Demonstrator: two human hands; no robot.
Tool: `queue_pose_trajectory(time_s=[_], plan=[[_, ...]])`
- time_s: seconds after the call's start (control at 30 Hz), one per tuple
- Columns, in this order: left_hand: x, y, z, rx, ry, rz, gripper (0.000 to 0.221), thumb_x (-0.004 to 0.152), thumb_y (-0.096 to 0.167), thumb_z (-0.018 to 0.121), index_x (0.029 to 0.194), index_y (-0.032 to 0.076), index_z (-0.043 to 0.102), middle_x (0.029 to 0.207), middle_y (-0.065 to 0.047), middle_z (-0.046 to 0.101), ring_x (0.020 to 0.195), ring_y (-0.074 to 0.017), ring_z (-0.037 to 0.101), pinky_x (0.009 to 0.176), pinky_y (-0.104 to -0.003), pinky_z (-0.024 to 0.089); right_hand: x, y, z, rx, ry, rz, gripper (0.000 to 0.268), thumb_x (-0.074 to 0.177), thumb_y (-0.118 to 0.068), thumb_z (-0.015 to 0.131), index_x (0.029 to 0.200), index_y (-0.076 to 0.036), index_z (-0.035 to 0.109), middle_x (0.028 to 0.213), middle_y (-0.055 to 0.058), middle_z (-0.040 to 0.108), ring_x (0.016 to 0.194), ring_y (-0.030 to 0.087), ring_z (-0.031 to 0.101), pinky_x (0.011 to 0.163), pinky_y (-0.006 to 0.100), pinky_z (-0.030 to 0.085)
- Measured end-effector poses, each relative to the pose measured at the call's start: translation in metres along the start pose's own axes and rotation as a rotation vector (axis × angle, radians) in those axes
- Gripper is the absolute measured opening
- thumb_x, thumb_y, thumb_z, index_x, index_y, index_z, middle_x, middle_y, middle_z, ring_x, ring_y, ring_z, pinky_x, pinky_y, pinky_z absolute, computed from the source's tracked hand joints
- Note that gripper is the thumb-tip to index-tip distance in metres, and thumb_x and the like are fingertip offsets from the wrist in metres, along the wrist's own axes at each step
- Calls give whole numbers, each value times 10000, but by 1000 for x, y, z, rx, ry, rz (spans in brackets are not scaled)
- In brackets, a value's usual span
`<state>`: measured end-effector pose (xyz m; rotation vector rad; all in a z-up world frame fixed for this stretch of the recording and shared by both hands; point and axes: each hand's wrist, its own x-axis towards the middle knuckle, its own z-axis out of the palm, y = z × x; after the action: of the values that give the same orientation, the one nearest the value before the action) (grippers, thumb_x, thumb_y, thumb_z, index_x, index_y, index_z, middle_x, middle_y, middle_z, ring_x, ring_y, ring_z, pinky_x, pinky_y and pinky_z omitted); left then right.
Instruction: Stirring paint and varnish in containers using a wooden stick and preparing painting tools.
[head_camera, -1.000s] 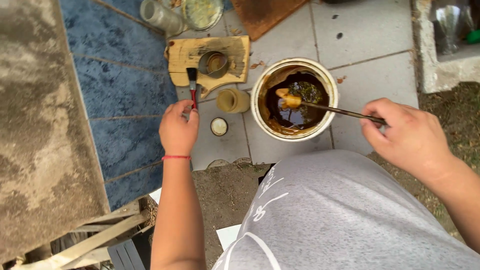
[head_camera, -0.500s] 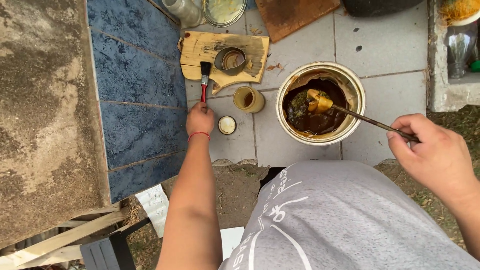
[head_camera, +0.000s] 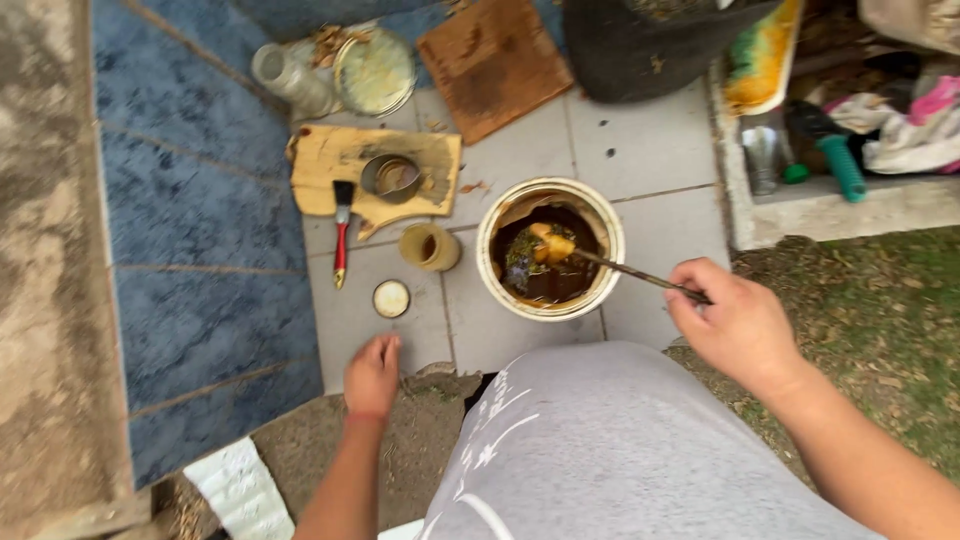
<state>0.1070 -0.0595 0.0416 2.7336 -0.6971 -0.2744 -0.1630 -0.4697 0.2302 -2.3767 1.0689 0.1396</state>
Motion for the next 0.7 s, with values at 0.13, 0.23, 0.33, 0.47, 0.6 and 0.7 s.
queue_pose_trajectory(time_s=[0.13, 0.23, 0.33, 0.47, 0.6, 0.7], plan=[[-55, 47, -17, -150, -300, -255, 293, 956, 409, 523, 897, 184, 703, 842, -46, 732, 803, -259, 656, 745, -397, 473, 1, -2, -1, 47, -2, -28, 221, 893, -318, 599, 1070, -199, 659, 971, -12, 773, 858, 243, 728, 771, 426, 555], [-66, 93, -37, -413, -352, -436, 263, 939, 357, 599, 795, 161, 700, 687, 16, 654, 649, -138, 556, 640, -300, 440, 1, -15, -14, 56, -90, 36, 209, 912, -316, 572, 1073, -207, 649, 948, -16, 763, 831, 232, 712, 761, 420, 543], [-54, 136, -58, -980, -308, -561, 218, 970, 205, 613, 809, 68, 666, 595, -29, 585, 542, -128, 490, 561, -270, 402, 2, -22, -24, 27, -180, 70, 202, 946, -312, 540, 1090, -208, 637, 914, -11, 753, 762, 215, 703, 726, 411, 558], [-34, 172, -107, -1884, -383, -463, 311, 998, 232, 569, 1171, -13, 652, 923, -123, 738, 675, -203, 673, 633, -335, 564, 2, -1, -3, -23, -48, 13, 236, 896, -335, 603, 1103, -234, 655, 907, -15, 765, 796, 269, 707, 711, 433, 520], [-28, 202, -159, -2026, -504, -356, 489, 1046, 368, 459, 1279, -37, 606, 1098, -186, 720, 813, -241, 721, 742, -341, 591, 2, 0, 2, 27, -36, 36, 286, 907, -314, 623, 1147, -170, 679, 1057, 35, 760, 980, 290, 702, 843, 437, 506], [-29, 214, -175, -2038, -620, -287, 574, 1073, 402, 350, 1417, -29, 510, 1285, -213, 641, 1004, -276, 699, 813, -359, 595, -1, 2, 1, 32, 2, 43, 238, 932, -285, 635, 1121, -151, 686, 973, 14, 750, 893, 248, 698, 798, 409, 507]])
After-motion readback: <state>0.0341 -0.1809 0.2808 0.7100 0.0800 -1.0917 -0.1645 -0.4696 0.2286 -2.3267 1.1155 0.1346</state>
